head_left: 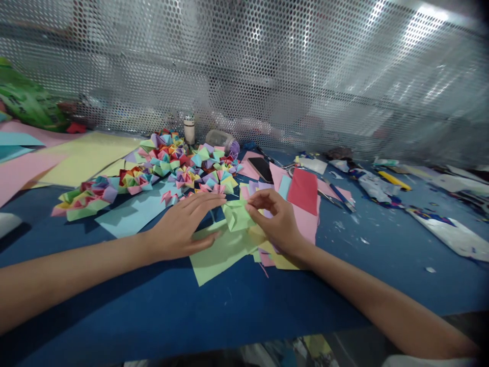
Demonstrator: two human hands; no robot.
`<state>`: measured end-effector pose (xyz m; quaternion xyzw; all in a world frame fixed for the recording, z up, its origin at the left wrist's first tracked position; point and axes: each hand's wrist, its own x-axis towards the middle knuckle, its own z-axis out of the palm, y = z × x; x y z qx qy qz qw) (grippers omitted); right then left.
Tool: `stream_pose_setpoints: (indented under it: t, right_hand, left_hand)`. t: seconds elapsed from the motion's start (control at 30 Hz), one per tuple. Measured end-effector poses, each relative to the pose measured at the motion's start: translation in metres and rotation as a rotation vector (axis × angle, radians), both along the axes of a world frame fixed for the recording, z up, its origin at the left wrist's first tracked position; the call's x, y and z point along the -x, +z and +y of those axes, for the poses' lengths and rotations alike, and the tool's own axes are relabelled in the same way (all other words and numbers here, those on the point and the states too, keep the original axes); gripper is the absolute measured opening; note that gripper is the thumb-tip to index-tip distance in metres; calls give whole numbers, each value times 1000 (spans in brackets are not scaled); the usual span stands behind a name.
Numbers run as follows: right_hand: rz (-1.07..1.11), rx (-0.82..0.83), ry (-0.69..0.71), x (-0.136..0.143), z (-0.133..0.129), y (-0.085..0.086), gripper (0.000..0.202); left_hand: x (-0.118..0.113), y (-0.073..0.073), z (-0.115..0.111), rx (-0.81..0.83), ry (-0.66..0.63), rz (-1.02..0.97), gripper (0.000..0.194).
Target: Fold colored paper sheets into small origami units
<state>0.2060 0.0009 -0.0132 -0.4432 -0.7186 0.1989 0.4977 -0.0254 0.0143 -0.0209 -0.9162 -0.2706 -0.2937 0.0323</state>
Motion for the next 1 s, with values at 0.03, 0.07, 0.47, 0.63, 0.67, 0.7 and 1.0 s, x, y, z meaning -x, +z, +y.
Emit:
stream_pose_setpoints:
  t: [0.03,0.07,0.47,0.63,0.67,0.7,1.0]
  right_hand:
    - [-5,-28,-7,1,-1,0,11]
    - [-8,-55,-11,1,-1,0,11]
    - [-375,-386,186,-5,-4,0,26]
    - [-728,-379,535,-12,-8,4,32]
    - [-756,-340,559,-12,-8,5,32]
    - [-776,-295,577,-12,-9,7,32]
    - [-919,-354,573,-13,-13,15,19]
  left_hand:
    - [0,0,0,-22,-15,-10,48]
    - [1,1,-1,-51,-36,-12,44]
    - [1,2,1,-74,-28,40,22]
    - [4,4,0,64,-128,-82,11]
    - [4,4,0,67,-171,-67,12]
    - [4,4,-1,62,-217,-37,15]
    - [1,1,0,56,-323,208,28]
